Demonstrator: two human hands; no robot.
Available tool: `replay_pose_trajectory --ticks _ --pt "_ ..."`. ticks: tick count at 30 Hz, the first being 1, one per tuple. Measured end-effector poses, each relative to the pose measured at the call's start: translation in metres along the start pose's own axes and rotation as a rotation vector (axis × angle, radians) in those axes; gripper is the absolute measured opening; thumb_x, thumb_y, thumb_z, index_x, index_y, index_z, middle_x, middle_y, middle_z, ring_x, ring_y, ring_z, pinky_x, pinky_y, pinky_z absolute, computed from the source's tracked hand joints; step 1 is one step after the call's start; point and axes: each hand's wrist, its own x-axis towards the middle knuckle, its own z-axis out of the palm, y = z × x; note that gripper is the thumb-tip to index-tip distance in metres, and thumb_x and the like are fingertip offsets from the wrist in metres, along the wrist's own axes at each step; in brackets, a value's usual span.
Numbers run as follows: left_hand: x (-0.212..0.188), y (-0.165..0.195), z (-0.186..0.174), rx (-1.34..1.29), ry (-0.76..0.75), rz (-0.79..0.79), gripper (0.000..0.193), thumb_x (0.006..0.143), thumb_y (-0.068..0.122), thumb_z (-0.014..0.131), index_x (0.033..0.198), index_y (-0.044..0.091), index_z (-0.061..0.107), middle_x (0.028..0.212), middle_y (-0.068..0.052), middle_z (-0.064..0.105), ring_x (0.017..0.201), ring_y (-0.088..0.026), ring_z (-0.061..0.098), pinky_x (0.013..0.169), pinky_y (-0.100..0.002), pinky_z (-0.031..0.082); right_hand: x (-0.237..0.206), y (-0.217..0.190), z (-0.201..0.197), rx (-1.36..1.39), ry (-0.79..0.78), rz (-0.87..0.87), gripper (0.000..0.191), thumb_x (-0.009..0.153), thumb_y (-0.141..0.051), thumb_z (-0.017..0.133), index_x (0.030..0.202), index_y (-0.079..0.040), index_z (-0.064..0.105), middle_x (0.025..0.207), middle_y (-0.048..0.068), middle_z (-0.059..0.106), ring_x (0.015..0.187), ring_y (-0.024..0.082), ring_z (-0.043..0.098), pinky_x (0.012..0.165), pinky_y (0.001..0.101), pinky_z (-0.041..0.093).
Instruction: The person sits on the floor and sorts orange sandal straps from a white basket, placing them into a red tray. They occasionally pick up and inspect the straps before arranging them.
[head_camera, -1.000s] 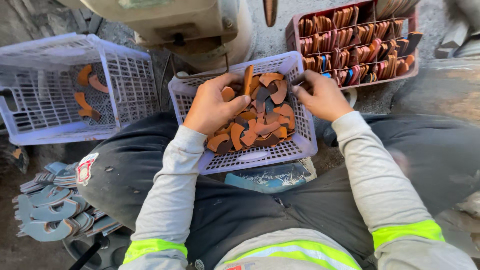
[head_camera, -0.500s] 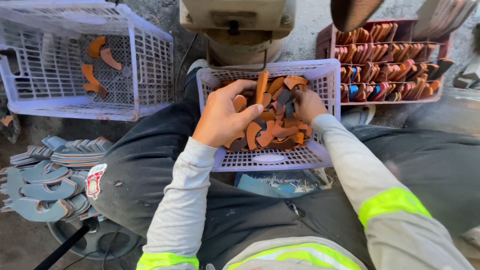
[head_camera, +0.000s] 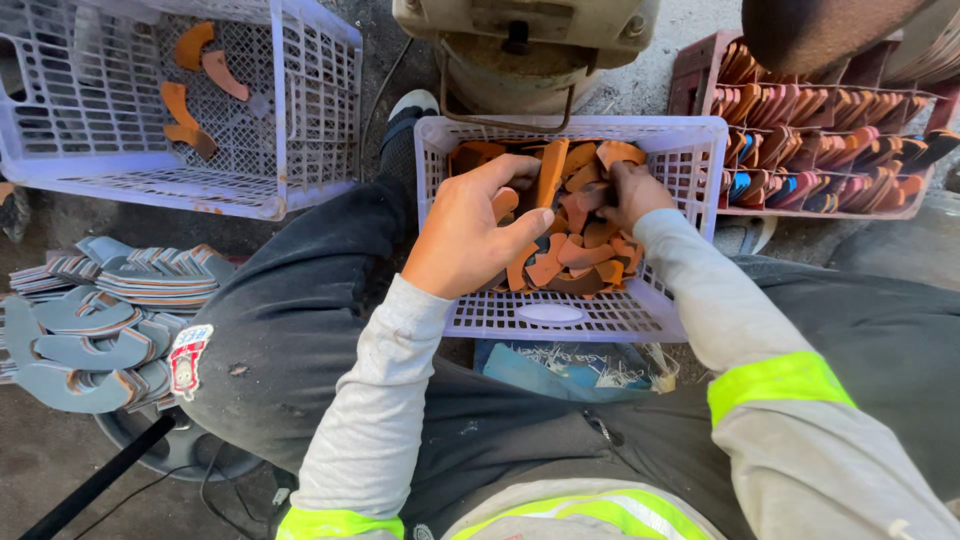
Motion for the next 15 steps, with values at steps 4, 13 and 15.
replay_pose_trajectory --ticks 4,13,15 --pt "0.0 -0.004 0.004 0.065 0.02 0.041 0.046 0.086 0.02 0.079 0.126 0.0 0.066 0.112 -0.017 0.076 0.1 -0.028 0.075 0.092 -0.037 0.058 -0.031 -0.01 -0.018 -0.098 0.233 -0.113 0.078 0.079 -0.034 0.085 0.146 -0.008 0.052 0.14 0.025 0.053 0.131 0.045 0.048 0.107 0.0527 0.047" --pt "-0.005 -0.007 -0.002 0.038 0.073 0.085 0.046 0.088 0.021 0.077 0.127 0.0 0.065 0.114 -0.016 0.076 0.102 -0.028 0.076 0.094 -0.037 0.06 -0.058 -0.115 0.071 -0.239 -0.083 -0.18 0.089 0.078 -0.041 0.083 0.146 -0.005 0.038 0.142 0.022 0.047 0.133 0.041 0.044 0.104 0.057 0.039" --pt "-0.008 -0.007 -0.004 0.033 0.075 0.069 0.045 0.088 0.02 0.076 0.127 0.0 0.065 0.115 -0.017 0.076 0.103 -0.028 0.076 0.095 -0.038 0.06 -0.063 -0.107 0.089 -0.195 0.015 -0.168 0.076 0.077 -0.039 0.082 0.137 -0.004 0.05 0.132 0.019 0.062 0.129 0.037 0.056 0.106 0.048 0.047"
